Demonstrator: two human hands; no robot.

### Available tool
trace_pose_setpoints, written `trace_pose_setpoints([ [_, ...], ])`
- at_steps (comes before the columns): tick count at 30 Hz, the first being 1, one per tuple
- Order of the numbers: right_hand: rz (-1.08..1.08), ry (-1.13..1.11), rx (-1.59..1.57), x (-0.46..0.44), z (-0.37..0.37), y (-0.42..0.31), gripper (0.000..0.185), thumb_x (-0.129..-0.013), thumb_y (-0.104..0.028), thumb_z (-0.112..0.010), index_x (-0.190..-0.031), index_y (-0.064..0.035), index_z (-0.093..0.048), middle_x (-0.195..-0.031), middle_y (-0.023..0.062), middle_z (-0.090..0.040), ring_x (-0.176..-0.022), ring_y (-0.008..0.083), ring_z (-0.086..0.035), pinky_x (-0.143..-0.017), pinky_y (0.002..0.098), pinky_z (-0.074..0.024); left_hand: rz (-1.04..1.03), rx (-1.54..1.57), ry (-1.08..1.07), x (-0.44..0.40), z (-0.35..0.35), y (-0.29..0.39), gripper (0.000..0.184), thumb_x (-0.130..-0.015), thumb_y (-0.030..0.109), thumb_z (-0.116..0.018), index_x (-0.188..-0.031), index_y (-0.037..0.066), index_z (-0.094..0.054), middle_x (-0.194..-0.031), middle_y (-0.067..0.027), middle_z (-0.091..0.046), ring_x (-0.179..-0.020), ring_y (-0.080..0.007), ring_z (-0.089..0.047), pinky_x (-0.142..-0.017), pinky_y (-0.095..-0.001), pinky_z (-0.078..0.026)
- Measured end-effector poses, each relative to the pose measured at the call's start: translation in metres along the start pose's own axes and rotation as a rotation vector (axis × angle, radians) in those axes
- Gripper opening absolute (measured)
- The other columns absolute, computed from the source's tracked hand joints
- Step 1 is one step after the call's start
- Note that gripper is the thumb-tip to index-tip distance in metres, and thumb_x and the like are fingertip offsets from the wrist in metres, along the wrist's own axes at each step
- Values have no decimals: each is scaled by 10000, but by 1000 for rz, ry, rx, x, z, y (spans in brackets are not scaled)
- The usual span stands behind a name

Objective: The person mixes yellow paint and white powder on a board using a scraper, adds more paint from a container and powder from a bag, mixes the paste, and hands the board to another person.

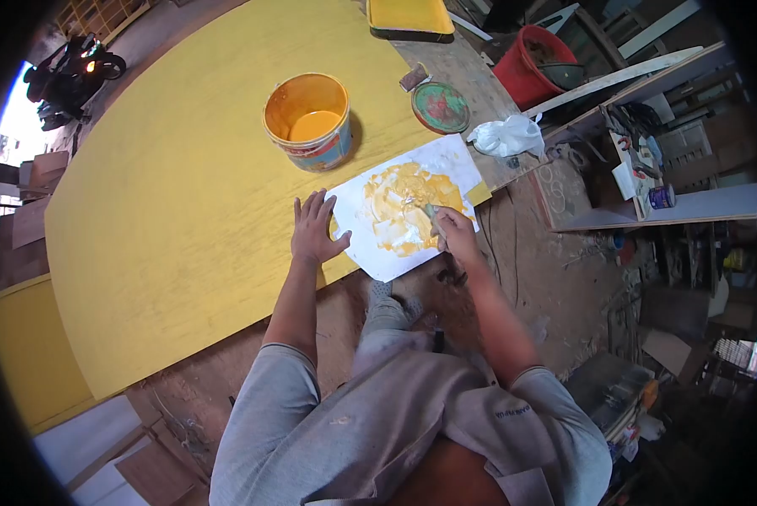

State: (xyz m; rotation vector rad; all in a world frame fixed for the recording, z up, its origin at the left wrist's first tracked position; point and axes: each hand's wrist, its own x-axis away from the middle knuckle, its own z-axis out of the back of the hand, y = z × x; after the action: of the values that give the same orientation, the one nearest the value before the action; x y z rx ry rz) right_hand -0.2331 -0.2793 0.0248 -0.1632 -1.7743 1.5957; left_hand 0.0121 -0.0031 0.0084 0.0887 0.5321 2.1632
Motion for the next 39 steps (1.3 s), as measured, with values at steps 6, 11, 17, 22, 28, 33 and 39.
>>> trace_pose_setpoints([
  [6, 374, 212, 1043, 5, -32, -11, 395, -1072, -236, -565, -1443, -130, -654, -1023, 253, -662, -874, 437, -703, -848, 544, -574, -10, -14, 5, -1, -1, 1, 921, -742, 510, -783, -1532, 117, -518, -1642, -161, -451, -1543, -398, -369, -1322, -635, -146],
  [11, 251, 136, 1098, 22, -37, -7, 388, -1063, -215, -555, -1426, -146, -670, -1069, 253, -653, -960, 460, -698, -866, 546, -572, -2, -5, 4, 1, 1, 1, 908, -747, 509, -782, -1525, 122, -521, -1639, -162, -452, -1540, -400, -375, -1320, -638, -150],
  [17, 289, 213, 1052, 5, -47, -35, 384, -1038, -173, -547, -1392, -106, -680, -1083, 271, -662, -943, 475, -706, -848, 565, -578, -6, 6, 14, 1, 2, 2, 897, -752, 511, -784, -1521, 129, -524, -1634, -163, -455, -1542, -402, -371, -1322, -632, -149],
  [22, 321, 130, 1074, -2, -50, 3, 409, -980, -110, -543, -1353, -106, -710, -1033, 291, -709, -972, 488, -709, -876, 583, -572, -29, 18, -15, 2, -8, 1, 915, -736, 497, -814, -1511, 103, -529, -1617, -181, -469, -1531, -400, -392, -1308, -665, -150],
  [28, 402, 240, 985, 2, -55, -51, 381, -1012, -123, -503, -1321, -107, -727, -1026, 291, -689, -963, 470, -686, -873, 564, -560, -14, 39, 15, 6, -2, -9, 934, -749, 530, -801, -1529, 102, -518, -1631, -184, -455, -1544, -384, -384, -1305, -667, -157],
  [33, 250, 154, 1099, -2, -65, -29, 333, -1018, -224, -595, -1273, -87, -759, -1024, 275, -683, -1016, 471, -673, -905, 546, -548, 0, -2, -12, 7, 9, 0, 927, -783, 562, -755, -1553, 116, -493, -1663, -166, -423, -1563, -363, -357, -1319, -640, -160],
  [39, 380, 176, 1033, 23, -47, -31, 286, -1012, -185, -606, -1244, -104, -752, -1031, 254, -691, -925, 463, -695, -834, 573, -565, 24, -3, -74, 10, 10, 1, 949, -812, 589, -733, -1593, 127, -455, -1703, -153, -374, -1605, -341, -290, -1345, -608, -106],
])
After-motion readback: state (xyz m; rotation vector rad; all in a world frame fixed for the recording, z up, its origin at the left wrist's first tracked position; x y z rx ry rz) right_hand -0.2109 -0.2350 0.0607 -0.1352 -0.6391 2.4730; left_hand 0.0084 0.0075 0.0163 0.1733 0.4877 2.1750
